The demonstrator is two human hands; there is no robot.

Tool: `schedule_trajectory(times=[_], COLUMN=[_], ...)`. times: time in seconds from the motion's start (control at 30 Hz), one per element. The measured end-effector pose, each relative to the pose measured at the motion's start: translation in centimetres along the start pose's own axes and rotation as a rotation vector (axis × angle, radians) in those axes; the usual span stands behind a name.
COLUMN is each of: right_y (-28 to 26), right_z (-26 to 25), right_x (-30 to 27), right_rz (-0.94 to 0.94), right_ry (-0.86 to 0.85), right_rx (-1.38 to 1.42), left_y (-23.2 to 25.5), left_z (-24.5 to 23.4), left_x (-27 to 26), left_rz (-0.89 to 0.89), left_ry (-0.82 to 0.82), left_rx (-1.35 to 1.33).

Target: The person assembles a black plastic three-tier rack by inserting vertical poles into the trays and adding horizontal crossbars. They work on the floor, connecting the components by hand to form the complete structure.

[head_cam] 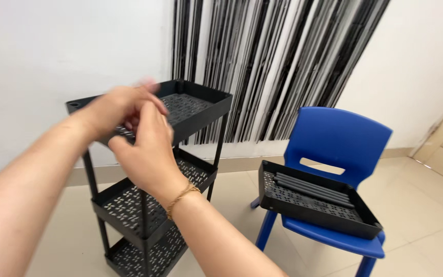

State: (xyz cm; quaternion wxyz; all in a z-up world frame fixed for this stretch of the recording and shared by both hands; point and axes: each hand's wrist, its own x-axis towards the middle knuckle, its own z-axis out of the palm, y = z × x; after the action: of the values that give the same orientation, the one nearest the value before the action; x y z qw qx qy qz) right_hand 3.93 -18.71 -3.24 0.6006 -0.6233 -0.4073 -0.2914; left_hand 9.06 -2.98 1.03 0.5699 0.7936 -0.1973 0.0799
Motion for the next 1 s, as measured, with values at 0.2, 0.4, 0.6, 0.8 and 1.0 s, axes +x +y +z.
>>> schedule_trajectory(times=[0.2,0.4,0.6,0.8,1.0], right_y=[4.1,8.5,7.3,6.3,6.6], right_z=[-8.0,-15.5,-17.7,-14.5,-12.8], right_x=[3.4,4.9,7.0,6.1,4.9], right_rz=[-0.125,-0.152,0.112,-0.124,-0.047], right_ry=[-0.030,-0.406,-0.487,-0.497,-0.478], right_rx=[-0.378,-0.785,-0.667,-0.518,-0.651], left_y=[3.7,3.6,2.8,3.4,4.7], left_z=[5.9,8.1,-2.0,0.7,11.9], left_x=[-3.3,-5.8,-7.3,-5.0,0.3], left_rz=[-0.116,-0.004,-0.394,-0.012,0.175], left_ry=[0.278,0.190,0.083,0.187,0.364], left_rx=[0.903,1.263,1.427,1.321,0.777])
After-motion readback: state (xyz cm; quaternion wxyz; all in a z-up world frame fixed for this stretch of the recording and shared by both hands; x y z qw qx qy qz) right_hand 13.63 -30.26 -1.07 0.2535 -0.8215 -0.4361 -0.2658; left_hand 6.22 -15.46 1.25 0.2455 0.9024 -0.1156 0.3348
